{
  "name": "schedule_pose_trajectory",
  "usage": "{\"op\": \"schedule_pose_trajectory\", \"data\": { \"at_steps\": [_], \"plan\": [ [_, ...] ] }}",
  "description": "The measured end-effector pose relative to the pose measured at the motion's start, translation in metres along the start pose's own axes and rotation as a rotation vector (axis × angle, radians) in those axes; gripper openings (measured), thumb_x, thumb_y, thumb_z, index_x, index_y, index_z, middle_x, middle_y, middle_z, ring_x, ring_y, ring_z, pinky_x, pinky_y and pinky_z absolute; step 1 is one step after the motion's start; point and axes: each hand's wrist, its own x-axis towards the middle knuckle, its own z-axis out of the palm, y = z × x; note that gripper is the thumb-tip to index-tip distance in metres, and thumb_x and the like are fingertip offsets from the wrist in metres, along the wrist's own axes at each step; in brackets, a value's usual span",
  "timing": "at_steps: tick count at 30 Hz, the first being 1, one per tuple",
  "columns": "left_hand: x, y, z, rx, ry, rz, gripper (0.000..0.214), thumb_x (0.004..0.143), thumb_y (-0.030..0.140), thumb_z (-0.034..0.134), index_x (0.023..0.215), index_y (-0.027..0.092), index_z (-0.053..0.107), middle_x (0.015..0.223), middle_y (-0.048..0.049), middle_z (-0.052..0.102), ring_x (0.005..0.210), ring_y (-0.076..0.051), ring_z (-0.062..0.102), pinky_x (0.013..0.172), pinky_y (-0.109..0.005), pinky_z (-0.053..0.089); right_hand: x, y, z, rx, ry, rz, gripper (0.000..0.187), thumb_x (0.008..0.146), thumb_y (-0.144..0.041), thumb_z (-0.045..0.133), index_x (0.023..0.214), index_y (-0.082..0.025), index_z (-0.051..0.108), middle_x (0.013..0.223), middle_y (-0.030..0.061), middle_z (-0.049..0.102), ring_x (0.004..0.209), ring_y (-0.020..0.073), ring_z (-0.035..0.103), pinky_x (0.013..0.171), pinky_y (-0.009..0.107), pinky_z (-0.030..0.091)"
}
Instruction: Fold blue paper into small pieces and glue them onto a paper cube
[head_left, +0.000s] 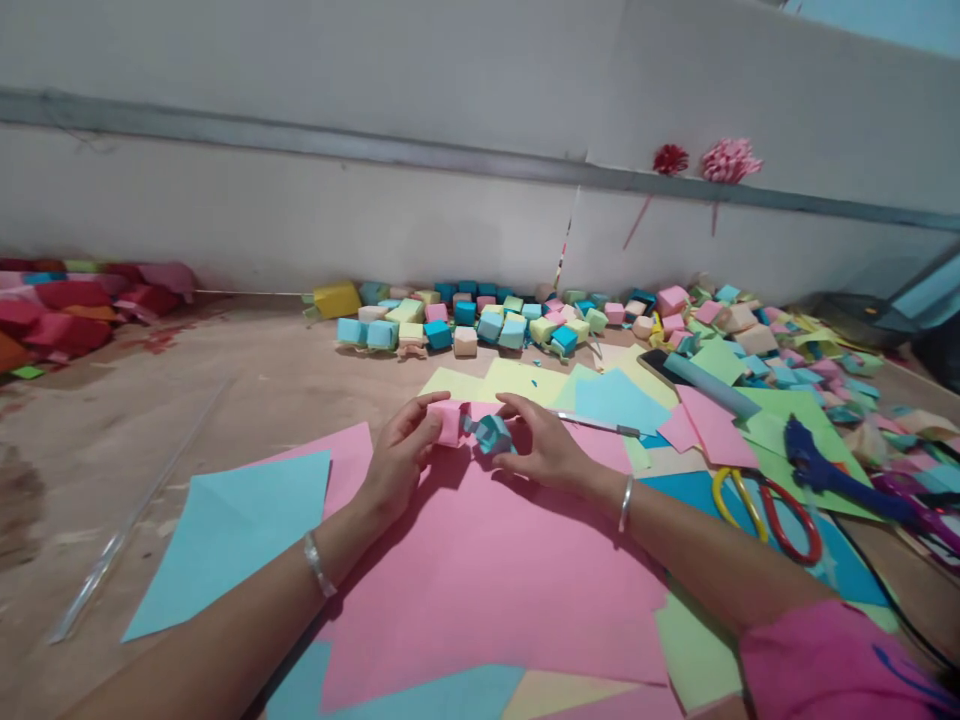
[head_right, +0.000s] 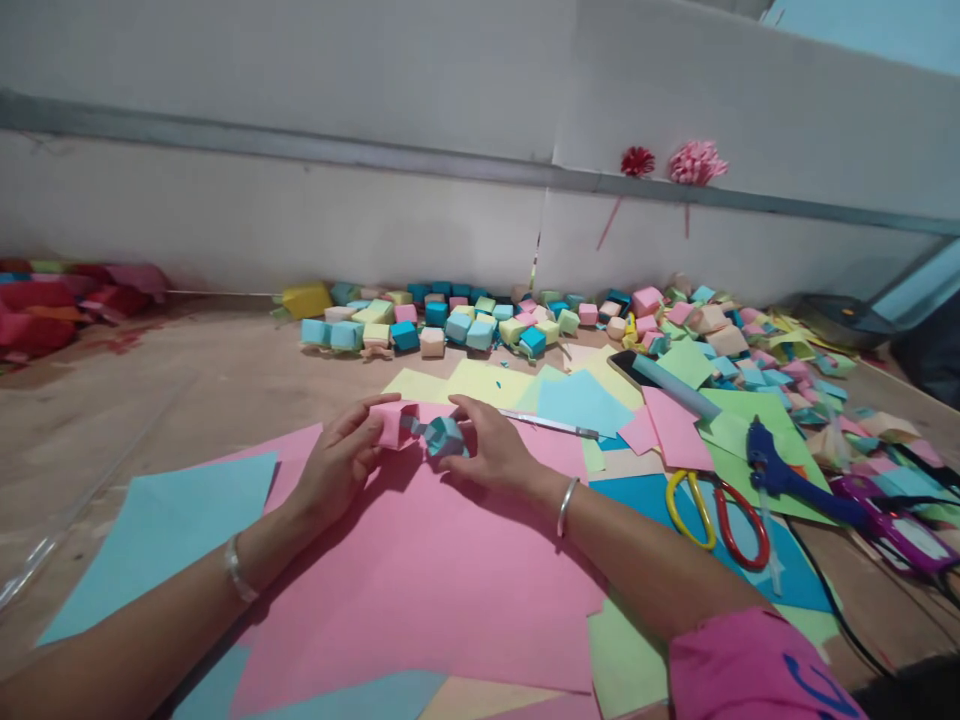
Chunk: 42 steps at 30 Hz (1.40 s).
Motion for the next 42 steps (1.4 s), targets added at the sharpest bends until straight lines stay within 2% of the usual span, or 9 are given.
{"op": "schedule_pose_trajectory", "data": {
  "at_steps": [3, 8, 17, 22, 26, 31, 34, 39, 42],
  "plan": [
    [0.0, 0.001, 0.0, -0.023, -0.017, -0.03, 0.05, 0.078, 0.041, 0.07, 0.122, 0.02, 0.058, 0.097, -0.0093, 0.069, 0.079, -0.023, 0.067, 0.065, -0.036, 0.057, -0.002, -0.001, 0.002, 0.058, 0.1, -0.039, 0.05, 0.074, -0.026, 0.07, 0.119, -0.019, 0.05, 0.103, 0.0057, 0.062, 0.093, 0.0187, 0.062, 0.084, 0.035, 0.051],
    [0.001, 0.0, 0.0, 0.078, 0.016, 0.016, 0.048, 0.076, 0.036, 0.073, 0.12, 0.023, 0.06, 0.085, -0.0061, 0.068, 0.076, -0.023, 0.066, 0.066, -0.037, 0.058, 0.0, -0.005, -0.008, 0.041, 0.162, -0.241, 0.023, 0.074, -0.019, 0.064, 0.095, -0.019, 0.057, 0.092, 0.0045, 0.062, 0.088, 0.018, 0.057, 0.081, 0.034, 0.05],
    [-0.006, -0.001, 0.003, 0.22, -0.069, 0.035, 0.047, 0.08, 0.034, 0.071, 0.124, 0.025, 0.058, 0.089, -0.0046, 0.067, 0.077, -0.018, 0.064, 0.072, -0.034, 0.057, -0.005, -0.011, -0.001, 0.133, 0.179, -0.252, 0.023, 0.077, -0.019, 0.066, 0.098, -0.019, 0.057, 0.096, 0.0048, 0.064, 0.087, 0.0167, 0.059, 0.082, 0.032, 0.049],
    [-0.007, 0.002, 0.0, 0.287, -0.055, 0.032, 0.054, 0.078, 0.038, 0.073, 0.128, 0.024, 0.057, 0.083, -0.0025, 0.065, 0.069, -0.016, 0.063, 0.066, -0.031, 0.056, -0.004, -0.01, 0.002, 0.068, 0.241, -0.237, 0.015, 0.079, -0.019, 0.066, 0.085, -0.02, 0.053, 0.094, 0.0056, 0.064, 0.086, 0.0181, 0.058, 0.078, 0.033, 0.048],
    [-0.011, 0.004, 0.004, 0.334, -0.063, 0.021, 0.056, 0.079, 0.038, 0.072, 0.13, 0.023, 0.057, 0.084, -0.0042, 0.066, 0.072, -0.018, 0.065, 0.065, -0.032, 0.057, -0.005, -0.007, 0.004, -0.016, 0.271, -0.27, 0.012, 0.082, -0.022, 0.065, 0.085, -0.02, 0.054, 0.095, 0.0069, 0.064, 0.09, 0.0203, 0.059, 0.079, 0.035, 0.047],
    [-0.012, 0.0, 0.008, 0.48, -0.071, 0.18, 0.066, 0.067, 0.025, 0.082, 0.128, 0.024, 0.059, 0.102, -0.0059, 0.067, 0.077, -0.016, 0.064, 0.068, -0.028, 0.057, -0.006, -0.006, 0.005, -0.104, 0.265, -0.362, 0.008, 0.086, -0.02, 0.06, 0.093, -0.019, 0.057, 0.101, 0.0093, 0.065, 0.095, 0.0215, 0.059, 0.082, 0.036, 0.048],
    [-0.012, -0.002, 0.008, 0.597, -0.04, 0.261, 0.057, 0.071, 0.023, 0.077, 0.125, 0.022, 0.061, 0.107, -0.0064, 0.067, 0.074, -0.014, 0.061, 0.068, -0.026, 0.056, -0.006, -0.006, 0.005, -0.116, 0.264, -0.398, 0.006, 0.088, -0.017, 0.055, 0.094, -0.019, 0.057, 0.101, 0.0102, 0.065, 0.097, 0.0218, 0.059, 0.083, 0.037, 0.049],
    [-0.012, -0.002, 0.006, 0.722, -0.106, 0.315, 0.05, 0.075, 0.023, 0.072, 0.124, 0.022, 0.062, 0.108, -0.0064, 0.066, 0.079, -0.015, 0.062, 0.063, -0.023, 0.053, -0.006, -0.006, 0.006, 0.011, 0.319, -0.331, 0.01, 0.084, -0.015, 0.06, 0.09, -0.02, 0.054, 0.095, 0.0074, 0.064, 0.091, 0.0198, 0.06, 0.08, 0.036, 0.051],
    [-0.012, -0.003, 0.006, 0.782, -0.135, 0.348, 0.047, 0.076, 0.02, 0.069, 0.123, 0.022, 0.062, 0.104, -0.0053, 0.066, 0.07, -0.012, 0.059, 0.057, -0.022, 0.049, -0.007, -0.011, 0.006, 0.072, 0.329, -0.286, 0.011, 0.081, -0.014, 0.062, 0.083, -0.02, 0.052, 0.093, 0.0072, 0.063, 0.086, 0.0187, 0.06, 0.073, 0.034, 0.053]
  ]
}}
